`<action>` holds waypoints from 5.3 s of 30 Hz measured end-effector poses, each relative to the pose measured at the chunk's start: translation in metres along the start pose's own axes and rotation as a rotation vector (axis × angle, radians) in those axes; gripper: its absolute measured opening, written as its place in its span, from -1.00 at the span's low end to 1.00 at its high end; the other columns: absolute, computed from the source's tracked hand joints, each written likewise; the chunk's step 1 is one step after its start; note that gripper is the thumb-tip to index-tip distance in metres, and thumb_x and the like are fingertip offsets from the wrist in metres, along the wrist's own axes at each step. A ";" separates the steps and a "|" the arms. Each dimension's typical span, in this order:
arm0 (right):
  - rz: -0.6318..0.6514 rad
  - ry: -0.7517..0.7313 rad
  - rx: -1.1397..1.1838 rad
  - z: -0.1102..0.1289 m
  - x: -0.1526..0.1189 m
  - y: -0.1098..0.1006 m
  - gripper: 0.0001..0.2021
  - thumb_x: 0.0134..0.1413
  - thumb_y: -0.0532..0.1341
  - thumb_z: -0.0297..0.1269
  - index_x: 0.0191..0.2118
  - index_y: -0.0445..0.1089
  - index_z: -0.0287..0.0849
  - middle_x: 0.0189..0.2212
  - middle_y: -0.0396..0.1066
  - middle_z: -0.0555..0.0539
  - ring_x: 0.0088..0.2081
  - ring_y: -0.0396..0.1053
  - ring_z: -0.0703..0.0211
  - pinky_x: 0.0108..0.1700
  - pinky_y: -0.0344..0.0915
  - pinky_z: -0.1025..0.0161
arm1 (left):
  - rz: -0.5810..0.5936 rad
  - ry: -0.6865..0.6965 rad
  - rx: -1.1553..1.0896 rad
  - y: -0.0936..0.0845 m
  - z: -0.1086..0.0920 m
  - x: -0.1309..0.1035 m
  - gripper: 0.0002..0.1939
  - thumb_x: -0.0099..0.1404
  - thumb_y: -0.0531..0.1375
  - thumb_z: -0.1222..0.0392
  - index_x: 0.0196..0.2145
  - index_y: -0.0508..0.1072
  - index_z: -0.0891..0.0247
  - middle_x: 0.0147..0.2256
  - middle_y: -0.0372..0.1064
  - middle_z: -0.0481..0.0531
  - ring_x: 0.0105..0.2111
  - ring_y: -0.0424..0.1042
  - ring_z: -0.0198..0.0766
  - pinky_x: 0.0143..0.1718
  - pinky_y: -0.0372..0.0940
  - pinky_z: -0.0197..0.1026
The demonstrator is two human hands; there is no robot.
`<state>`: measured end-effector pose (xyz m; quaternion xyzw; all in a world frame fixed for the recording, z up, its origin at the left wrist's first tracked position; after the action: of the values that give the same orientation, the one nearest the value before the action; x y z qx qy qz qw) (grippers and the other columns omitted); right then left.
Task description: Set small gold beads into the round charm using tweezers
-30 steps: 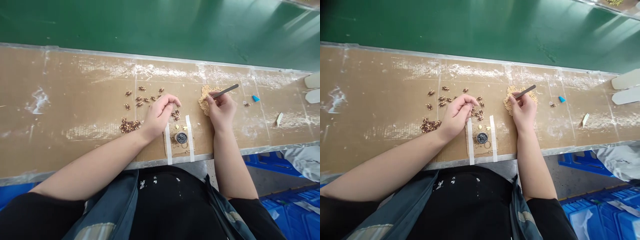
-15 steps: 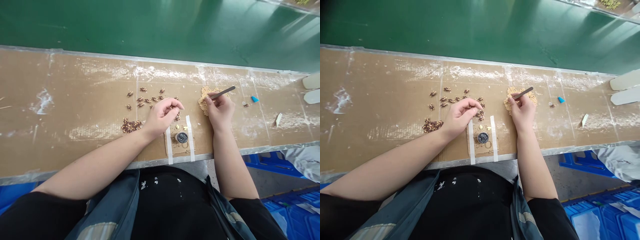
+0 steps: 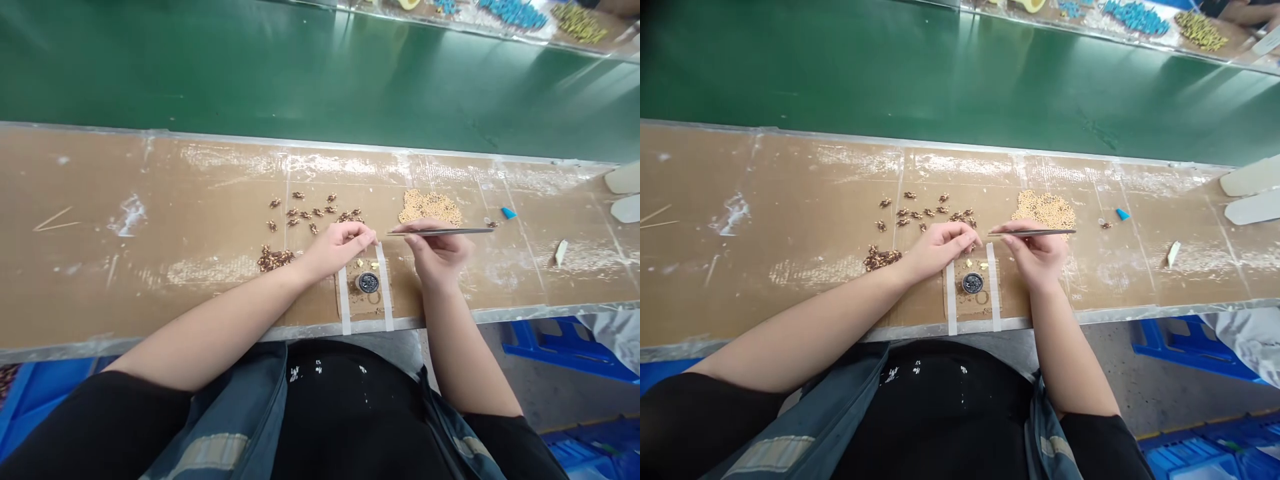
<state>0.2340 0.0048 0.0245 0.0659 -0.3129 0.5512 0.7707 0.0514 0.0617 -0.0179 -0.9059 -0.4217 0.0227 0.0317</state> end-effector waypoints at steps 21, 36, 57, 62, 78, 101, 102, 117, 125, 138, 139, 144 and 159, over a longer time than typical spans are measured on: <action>0.002 0.144 0.051 0.001 -0.002 0.019 -0.77 0.24 0.47 0.06 -0.18 0.65 0.05 -0.28 0.72 0.02 -0.23 0.72 0.07 -0.12 0.71 0.03 | 0.131 -0.176 -0.425 0.016 0.017 0.000 -0.72 0.51 0.27 -0.02 -0.28 0.50 0.23 -0.41 0.33 -0.15 -0.66 -0.02 -0.55 -0.66 -0.09 -0.31; -0.062 0.148 0.047 -0.007 -0.013 0.022 -0.83 0.28 0.46 -0.02 -0.14 0.64 0.04 -0.25 0.73 0.04 -0.25 0.71 0.12 -0.13 0.68 0.08 | 0.109 -0.083 -0.357 0.015 0.012 0.000 -0.63 0.53 0.26 -0.15 -0.27 0.39 0.19 -0.57 0.12 -0.25 -0.66 -0.01 -0.49 -0.62 -0.05 -0.33; -0.044 0.020 -0.087 0.005 -0.014 0.022 -0.91 0.34 0.44 -0.17 -0.12 0.68 0.00 -0.24 0.76 0.02 -0.28 0.72 0.15 -0.23 0.67 0.17 | 0.045 -0.075 -0.234 0.011 0.015 0.002 -0.72 0.60 0.21 -0.03 -0.15 0.50 0.25 -0.46 0.25 -0.17 -0.57 0.14 -0.46 -0.53 0.09 -0.32; -0.059 0.012 -0.106 0.008 -0.013 0.021 -0.93 0.32 0.44 -0.22 -0.12 0.68 -0.01 -0.24 0.76 0.02 -0.30 0.70 0.17 -0.29 0.65 0.21 | 0.032 -0.079 -0.232 0.010 0.016 0.002 -0.74 0.60 0.21 0.00 -0.16 0.50 0.24 -0.43 0.27 -0.16 -0.56 0.14 -0.46 -0.52 0.08 -0.32; -0.041 -0.063 -0.078 0.017 -0.013 0.022 -0.92 0.32 0.46 -0.26 -0.10 0.68 0.01 -0.21 0.77 -0.01 -0.21 0.75 0.10 -0.23 0.69 0.17 | 0.037 -0.061 -0.218 0.011 0.012 0.003 -0.76 0.62 0.19 0.05 -0.18 0.49 0.25 -0.37 0.31 -0.11 -0.47 0.23 -0.43 -0.41 0.16 -0.29; -0.198 0.071 0.028 0.000 -0.011 0.009 -0.74 0.27 0.47 0.02 -0.22 0.58 -0.05 -0.35 0.70 -0.02 -0.36 0.68 0.09 -0.24 0.68 0.09 | 0.012 -0.097 -0.245 0.009 0.015 0.000 -0.74 0.62 0.21 0.06 -0.02 0.65 0.25 -0.29 0.38 -0.05 -0.52 0.15 -0.47 -0.51 0.09 -0.32; -0.212 0.066 0.040 -0.001 -0.011 0.008 -0.73 0.27 0.48 0.03 -0.21 0.57 -0.05 -0.35 0.70 -0.02 -0.40 0.65 0.12 -0.25 0.66 0.10 | 0.011 -0.101 -0.258 0.008 0.015 0.000 -0.75 0.62 0.21 0.07 -0.02 0.65 0.25 -0.30 0.36 -0.06 -0.53 0.14 -0.49 -0.53 0.06 -0.32; -0.268 -0.007 -0.020 0.031 -0.066 -0.026 -0.87 0.37 0.41 -0.10 -0.09 0.69 0.05 -0.31 0.69 0.00 -0.53 0.47 0.22 -0.46 0.44 0.17 | -0.033 -0.075 -0.278 0.002 0.014 0.002 -0.76 0.63 0.19 0.13 0.00 0.67 0.18 -0.38 0.31 -0.07 -0.56 0.11 -0.46 -0.53 0.02 -0.32; 0.179 0.032 -0.070 0.065 -0.139 0.011 -0.73 0.23 0.48 -0.44 -0.01 0.67 0.02 -0.26 0.77 -0.06 -0.31 0.73 0.00 -0.30 0.67 0.07 | -0.027 -0.074 -0.272 0.003 0.010 0.003 -0.74 0.64 0.15 0.21 -0.01 0.66 0.25 -0.37 0.30 -0.04 -0.54 0.13 -0.48 -0.49 0.04 -0.33; 0.268 0.099 -0.169 0.067 -0.133 0.020 -0.90 0.28 0.46 -0.37 -0.14 0.70 -0.02 -0.31 0.76 -0.06 -0.34 0.72 0.02 -0.31 0.67 0.11 | -0.026 -0.087 -0.258 0.002 0.016 0.005 -0.79 0.62 0.21 0.18 -0.04 0.66 0.26 -0.35 0.29 -0.03 -0.57 0.12 -0.53 -0.49 0.03 -0.33; 0.275 0.096 -0.171 0.067 -0.132 0.021 -0.89 0.29 0.45 -0.38 -0.13 0.70 -0.02 -0.30 0.76 -0.06 -0.33 0.72 0.02 -0.29 0.68 0.11 | -0.027 -0.085 -0.253 0.002 0.015 0.005 -0.80 0.62 0.21 0.19 -0.05 0.65 0.26 -0.36 0.29 -0.04 -0.56 0.12 -0.53 -0.49 0.04 -0.33; 0.281 0.070 -0.156 0.070 -0.133 0.026 -0.85 0.28 0.44 -0.43 -0.13 0.69 -0.01 -0.28 0.76 -0.05 -0.32 0.73 0.03 -0.27 0.69 0.10 | -0.020 -0.078 -0.266 0.003 0.013 0.005 -0.80 0.61 0.21 0.20 -0.08 0.66 0.26 -0.36 0.33 -0.03 -0.55 0.15 -0.51 -0.50 0.02 -0.33; -0.222 -0.019 -0.083 0.037 -0.024 -0.005 -0.94 0.29 0.48 -0.21 -0.19 0.69 -0.03 -0.31 0.72 -0.03 -0.36 0.66 0.15 -0.28 0.63 0.17 | 0.158 -0.050 -0.314 0.015 0.000 -0.003 -0.71 0.57 0.23 0.00 -0.17 0.56 0.29 -0.36 0.36 -0.10 -0.59 0.10 -0.52 -0.57 -0.01 -0.33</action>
<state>0.2185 -0.0327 0.0420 0.0734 -0.3332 0.4487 0.8260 0.0608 0.0502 -0.0186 -0.9293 -0.3481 -0.0186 -0.1223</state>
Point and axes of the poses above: each hand's wrist, its own x-axis towards the middle knuckle, its own y-axis out of the palm, z = x × y, the point moved 9 cm from there along x, towards the middle knuckle
